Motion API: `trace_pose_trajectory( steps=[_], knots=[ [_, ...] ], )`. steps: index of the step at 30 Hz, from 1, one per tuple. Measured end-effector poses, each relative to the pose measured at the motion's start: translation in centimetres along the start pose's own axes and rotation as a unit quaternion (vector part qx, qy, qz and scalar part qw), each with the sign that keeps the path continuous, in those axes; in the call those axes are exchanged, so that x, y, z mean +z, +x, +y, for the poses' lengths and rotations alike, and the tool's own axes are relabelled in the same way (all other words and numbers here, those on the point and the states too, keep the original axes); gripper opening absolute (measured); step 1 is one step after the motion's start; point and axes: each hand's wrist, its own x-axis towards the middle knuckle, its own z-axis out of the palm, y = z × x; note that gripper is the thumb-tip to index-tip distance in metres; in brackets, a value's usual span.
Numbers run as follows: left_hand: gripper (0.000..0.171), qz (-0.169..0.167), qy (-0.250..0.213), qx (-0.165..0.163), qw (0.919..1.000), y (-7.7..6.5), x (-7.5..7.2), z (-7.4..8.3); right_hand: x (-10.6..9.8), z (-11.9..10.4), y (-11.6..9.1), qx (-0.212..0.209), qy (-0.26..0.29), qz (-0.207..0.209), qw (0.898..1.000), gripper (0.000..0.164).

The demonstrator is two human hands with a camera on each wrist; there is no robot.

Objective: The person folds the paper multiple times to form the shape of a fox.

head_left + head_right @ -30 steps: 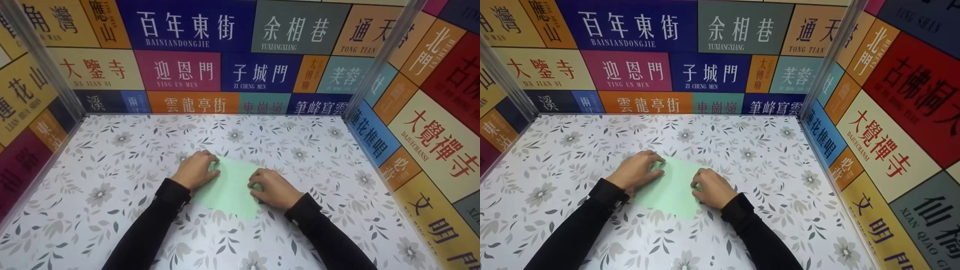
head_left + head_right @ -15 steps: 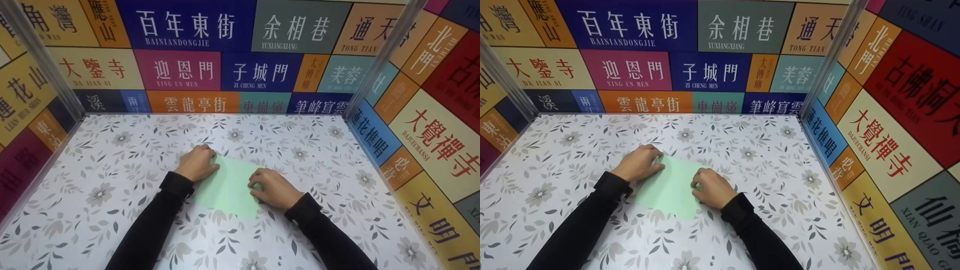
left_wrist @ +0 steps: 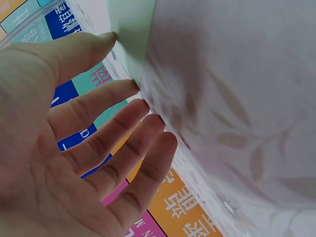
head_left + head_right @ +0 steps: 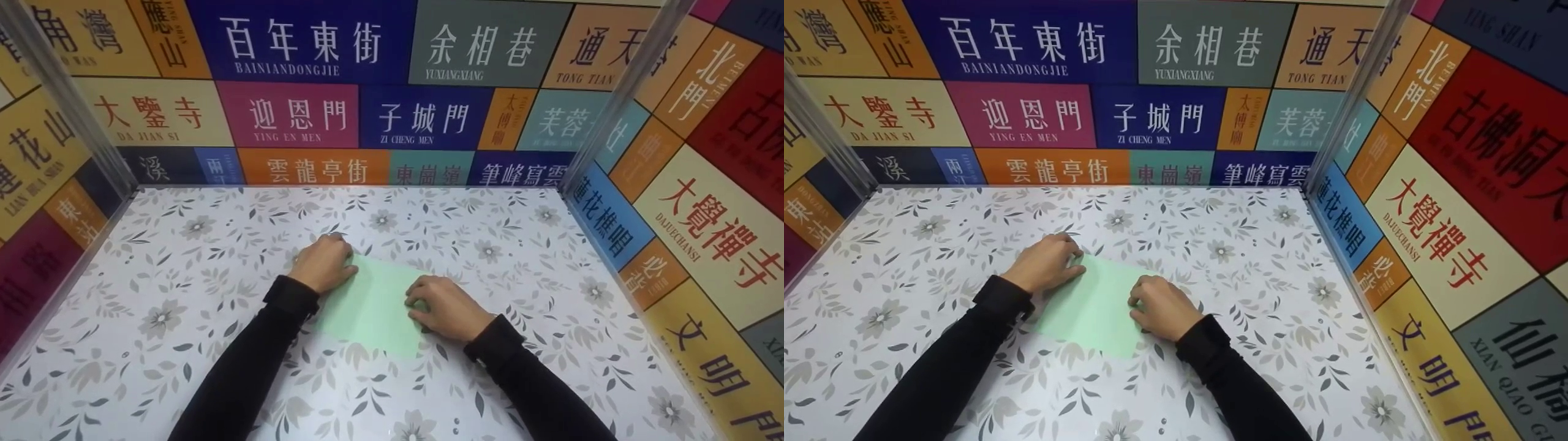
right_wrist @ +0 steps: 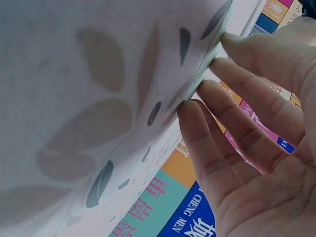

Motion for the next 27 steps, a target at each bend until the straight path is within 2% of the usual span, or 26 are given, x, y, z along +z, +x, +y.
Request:
trace_pose_trajectory(
  steps=[6,16,27],
  knots=[
    [0.025,-0.004,-0.007,-0.007,0.9999,0.11,0.07,-0.23,0.13,-0.10,0.13,0.011,-0.001,-0.001,1.000,0.012],
    [0.028,0.002,-0.018,0.001,0.9998,0.23,0.13,-0.45,-0.02,-0.19,0.20,0.013,-0.003,0.001,1.000,0.012],
    [0.027,0.008,-0.057,-0.023,0.9981,0.01,0.32,-0.01,-0.01,-0.09,0.09,0.019,0.005,0.000,1.000,0.012]
  ],
)
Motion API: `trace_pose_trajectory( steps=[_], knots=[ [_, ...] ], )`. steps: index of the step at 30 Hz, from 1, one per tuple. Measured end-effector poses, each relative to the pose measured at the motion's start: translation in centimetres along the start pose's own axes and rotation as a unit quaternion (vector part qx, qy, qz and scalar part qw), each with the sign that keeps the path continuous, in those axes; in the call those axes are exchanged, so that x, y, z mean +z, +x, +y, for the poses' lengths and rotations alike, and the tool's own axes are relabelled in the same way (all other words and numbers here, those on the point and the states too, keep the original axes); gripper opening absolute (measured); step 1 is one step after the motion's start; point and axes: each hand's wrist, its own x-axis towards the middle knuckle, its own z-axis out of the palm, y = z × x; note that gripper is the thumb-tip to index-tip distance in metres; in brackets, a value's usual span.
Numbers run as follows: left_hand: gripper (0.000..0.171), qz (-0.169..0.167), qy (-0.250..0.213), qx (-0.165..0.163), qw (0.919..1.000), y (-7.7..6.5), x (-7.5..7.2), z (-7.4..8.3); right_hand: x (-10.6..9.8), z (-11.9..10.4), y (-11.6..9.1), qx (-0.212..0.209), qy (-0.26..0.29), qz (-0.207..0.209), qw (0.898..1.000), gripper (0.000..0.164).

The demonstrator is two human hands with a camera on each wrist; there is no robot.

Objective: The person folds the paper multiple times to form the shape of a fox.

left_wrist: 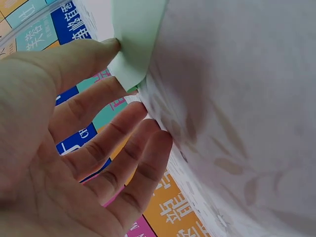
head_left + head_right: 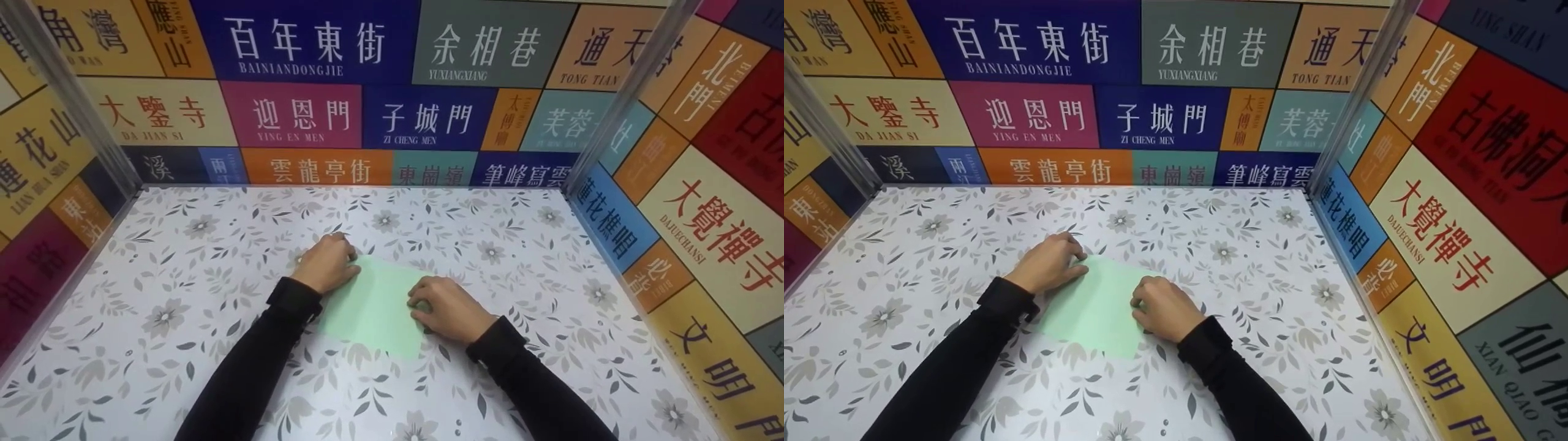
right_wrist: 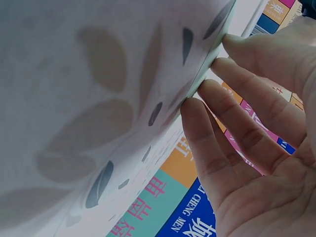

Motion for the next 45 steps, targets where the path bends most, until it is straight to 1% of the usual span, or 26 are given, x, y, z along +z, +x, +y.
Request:
trace_pose_trajectory(
  steps=[2,6,9,14,18,25,32,37,41,45],
  knots=[
    [0.026,0.004,-0.006,0.000,1.0000,0.0,0.0,-0.1,0.1,0.1,0.0,-0.002,0.001,-0.001,1.000,0.012],
    [0.024,0.016,-0.016,0.019,0.9996,-0.1,0.2,-0.3,0.1,0.2,-0.1,-0.014,-0.001,0.007,1.000,0.011],
    [0.023,0.019,-0.020,0.027,0.9992,-0.2,0.3,-0.5,0.1,0.2,-0.1,-0.019,-0.002,0.010,1.000,0.011],
    [0.025,0.011,-0.025,0.025,0.9993,-0.3,0.2,-0.7,0.1,0.1,0.0,-0.017,0.001,0.008,1.000,0.011],
    [0.026,0.013,-0.030,0.025,0.9991,-0.5,0.0,-0.7,0.2,0.1,0.1,-0.016,0.006,0.006,1.000,0.012],
    [0.027,0.007,-0.045,0.026,0.9986,-0.8,-0.7,-0.2,0.1,0.0,0.1,-0.007,0.007,0.006,1.000,0.011],
    [0.029,-0.005,-0.059,0.023,0.9980,-0.9,-1.4,0.1,0.2,0.1,-0.1,-0.012,0.006,0.011,1.000,0.010],
    [0.032,-0.007,-0.067,0.016,0.9976,-1.2,-1.8,0.5,0.2,0.0,-0.1,-0.016,0.001,0.013,1.000,0.009],
    [0.033,-0.004,-0.081,0.020,0.9965,-1.5,-2.3,0.9,0.2,0.1,-0.1,-0.019,-0.003,0.014,1.000,0.009],
    [0.034,-0.002,-0.094,0.032,0.9950,-1.6,-2.6,1.3,0.2,0.1,-0.1,-0.013,-0.003,0.010,1.000,0.011]
  ],
)
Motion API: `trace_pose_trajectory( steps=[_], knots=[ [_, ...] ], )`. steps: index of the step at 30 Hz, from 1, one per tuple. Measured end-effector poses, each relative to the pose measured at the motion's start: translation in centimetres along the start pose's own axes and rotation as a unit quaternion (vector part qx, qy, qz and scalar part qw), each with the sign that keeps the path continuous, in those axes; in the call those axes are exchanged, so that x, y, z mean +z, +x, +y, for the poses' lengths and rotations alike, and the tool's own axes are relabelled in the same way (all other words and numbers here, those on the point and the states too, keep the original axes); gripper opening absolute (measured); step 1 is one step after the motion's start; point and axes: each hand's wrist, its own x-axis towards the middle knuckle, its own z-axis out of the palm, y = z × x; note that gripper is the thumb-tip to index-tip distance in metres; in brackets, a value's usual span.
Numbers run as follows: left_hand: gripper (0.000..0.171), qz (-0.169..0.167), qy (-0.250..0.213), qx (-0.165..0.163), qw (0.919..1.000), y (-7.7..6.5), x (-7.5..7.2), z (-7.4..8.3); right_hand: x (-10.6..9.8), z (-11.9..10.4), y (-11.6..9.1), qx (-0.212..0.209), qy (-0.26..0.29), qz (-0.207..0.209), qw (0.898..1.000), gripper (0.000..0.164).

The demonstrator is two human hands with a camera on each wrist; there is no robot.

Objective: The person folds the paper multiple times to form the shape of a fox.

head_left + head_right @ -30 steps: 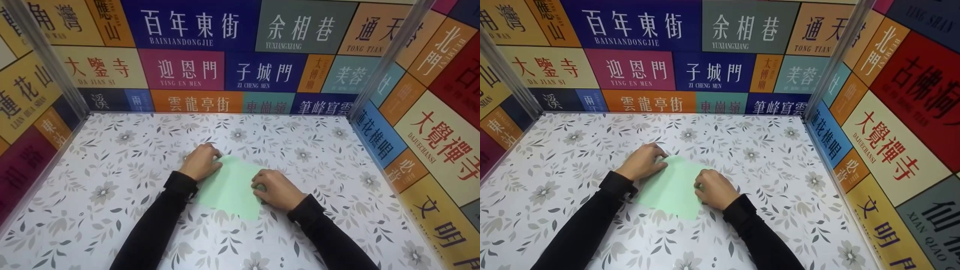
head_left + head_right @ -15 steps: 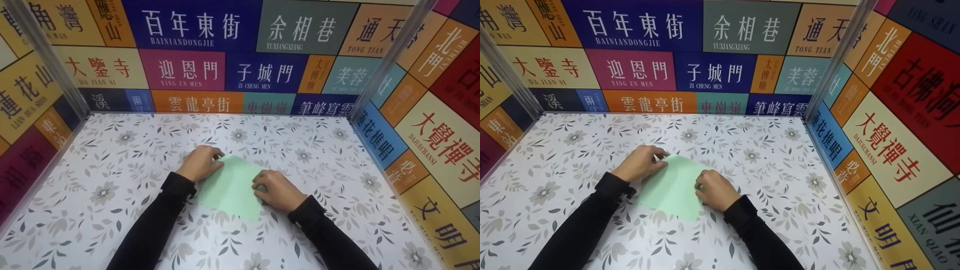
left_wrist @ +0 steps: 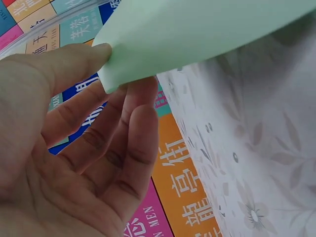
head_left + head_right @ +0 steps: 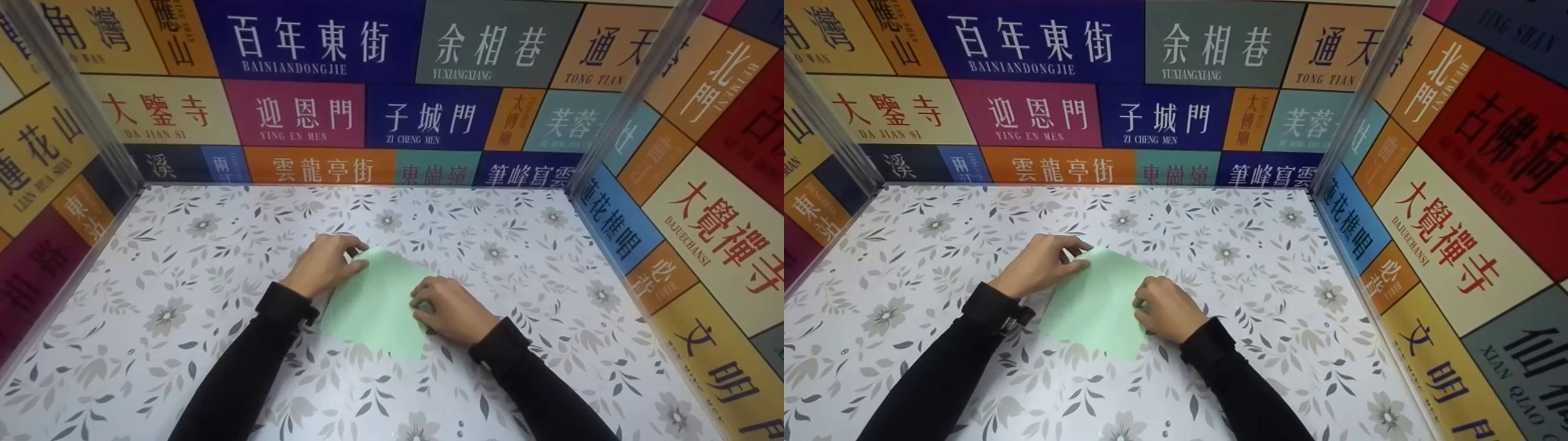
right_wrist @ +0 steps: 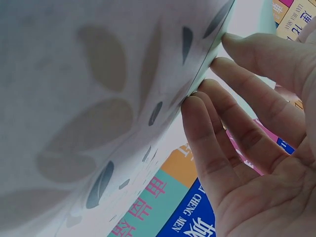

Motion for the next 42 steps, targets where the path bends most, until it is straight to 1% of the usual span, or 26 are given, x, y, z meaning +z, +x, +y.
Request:
trace_pose_trajectory(
  steps=[4,11,17,24,28,32,35,42],
  knots=[
    [0.034,0.000,-0.006,0.016,0.9999,-0.2,-0.1,0.4,0.0,0.0,0.0,0.004,-0.003,-0.002,1.000,0.012],
    [0.030,0.013,-0.005,0.060,0.9981,-0.5,-0.3,0.9,-0.1,-0.1,0.1,0.010,-0.003,-0.006,1.000,0.012],
    [0.027,0.025,-0.005,0.074,0.9969,-0.6,-0.1,1.1,-0.2,0.0,0.1,0.009,-0.003,-0.009,1.000,0.012],
    [0.022,0.036,-0.001,0.101,0.9943,-0.5,0.4,0.9,-0.1,0.3,0.0,-0.015,0.004,0.004,1.000,0.010],
    [0.022,0.038,0.000,0.098,0.9944,-0.4,0.6,0.9,-0.2,0.2,0.0,-0.015,0.004,0.006,1.000,0.009],
    [0.023,0.036,-0.003,0.088,0.9955,-0.3,0.7,0.7,-0.3,0.1,0.0,-0.005,0.006,0.000,1.000,0.009],
    [0.024,0.035,-0.005,0.079,0.9962,-0.3,0.9,0.4,-0.3,0.1,0.0,-0.001,0.007,-0.002,1.000,0.009],
    [0.025,0.040,-0.003,0.060,0.9974,0.1,1.6,-0.4,-0.2,0.1,0.0,-0.005,0.006,0.002,1.000,0.008]
  ],
)
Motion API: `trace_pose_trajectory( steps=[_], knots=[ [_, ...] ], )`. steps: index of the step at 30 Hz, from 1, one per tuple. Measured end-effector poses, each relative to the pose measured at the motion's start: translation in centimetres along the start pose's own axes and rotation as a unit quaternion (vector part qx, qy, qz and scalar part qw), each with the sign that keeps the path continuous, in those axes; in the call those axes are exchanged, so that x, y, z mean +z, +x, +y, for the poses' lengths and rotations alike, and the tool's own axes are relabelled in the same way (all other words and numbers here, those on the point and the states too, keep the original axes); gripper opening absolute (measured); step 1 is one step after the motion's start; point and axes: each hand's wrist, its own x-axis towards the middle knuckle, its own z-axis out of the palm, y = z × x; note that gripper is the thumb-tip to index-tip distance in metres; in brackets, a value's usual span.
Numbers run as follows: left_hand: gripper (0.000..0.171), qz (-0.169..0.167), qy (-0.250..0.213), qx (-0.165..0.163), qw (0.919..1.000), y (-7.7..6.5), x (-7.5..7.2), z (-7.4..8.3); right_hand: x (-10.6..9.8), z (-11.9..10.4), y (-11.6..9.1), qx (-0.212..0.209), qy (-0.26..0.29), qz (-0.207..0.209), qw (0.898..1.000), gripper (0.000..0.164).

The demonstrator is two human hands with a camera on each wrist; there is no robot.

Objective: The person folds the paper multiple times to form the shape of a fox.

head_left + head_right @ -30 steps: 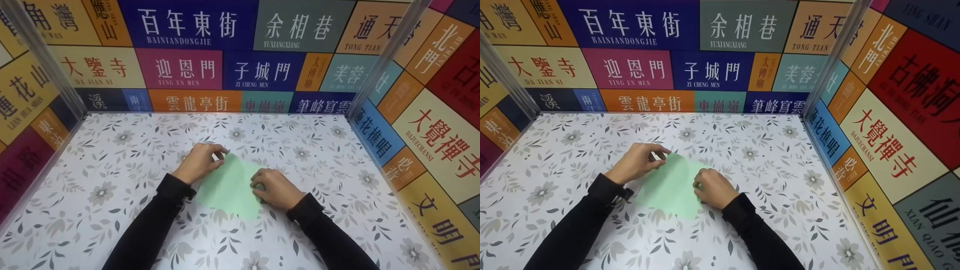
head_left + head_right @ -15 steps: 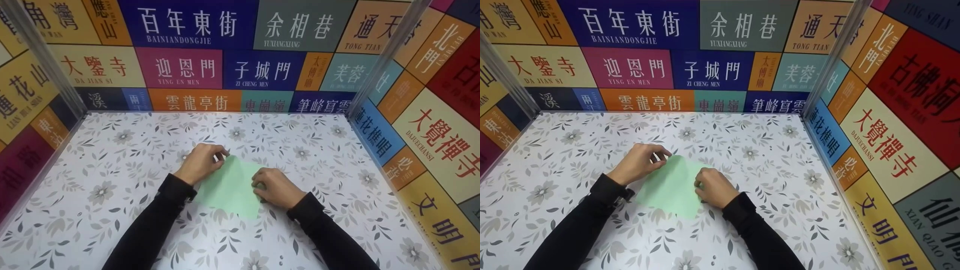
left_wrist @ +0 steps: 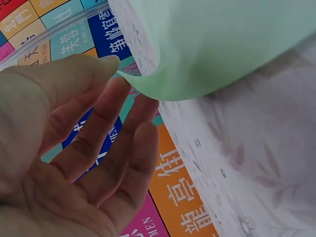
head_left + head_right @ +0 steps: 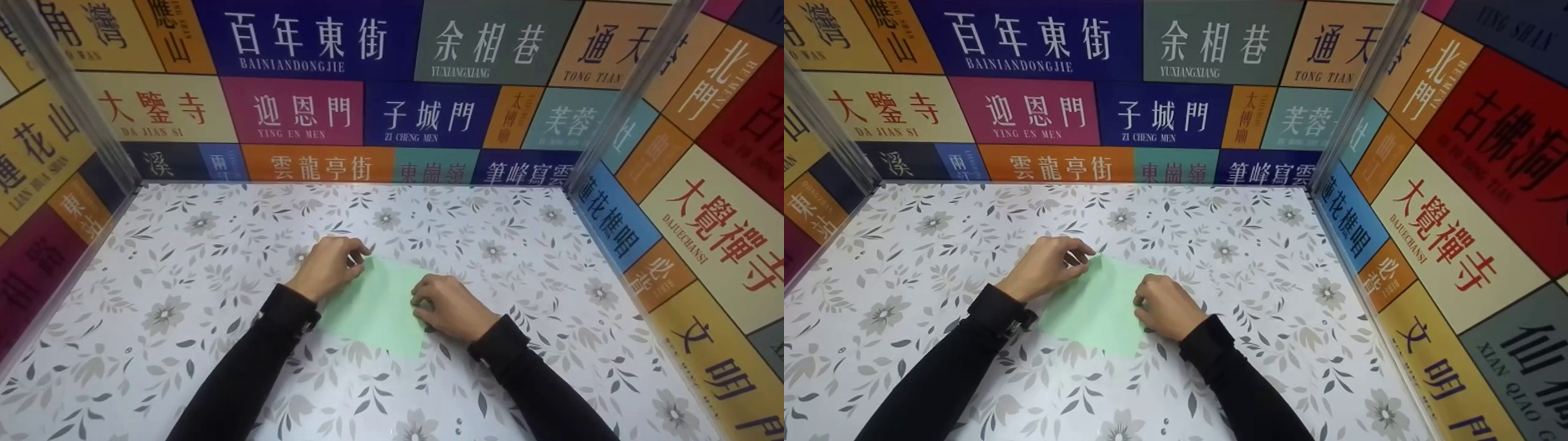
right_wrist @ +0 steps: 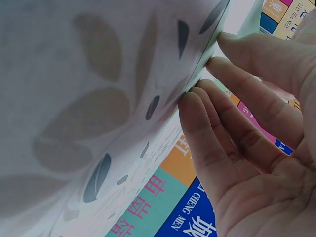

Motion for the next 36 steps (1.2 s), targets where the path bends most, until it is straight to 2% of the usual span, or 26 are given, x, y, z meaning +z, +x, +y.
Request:
trace_pose_trajectory(
  steps=[7,18,28,36],
  knots=[
    [0.026,0.018,0.009,0.008,0.9998,-0.1,0.4,-0.4,0.1,0.0,-0.1,-0.001,0.006,0.002,1.000,0.010],
    [0.008,0.026,0.021,0.027,0.9991,-0.9,-0.4,1.5,0.1,-0.1,0.0,0.014,0.016,-0.006,1.000,0.014],
    [0.009,0.000,0.037,0.049,0.9981,-1.8,-0.9,3.8,-0.3,0.0,0.0,0.020,0.013,-0.007,1.000,0.011],
    [0.013,-0.024,0.034,0.070,0.9967,-3.4,-0.6,4.9,-0.3,0.0,-0.1,0.030,0.019,-0.020,0.999,0.012]
  ],
)
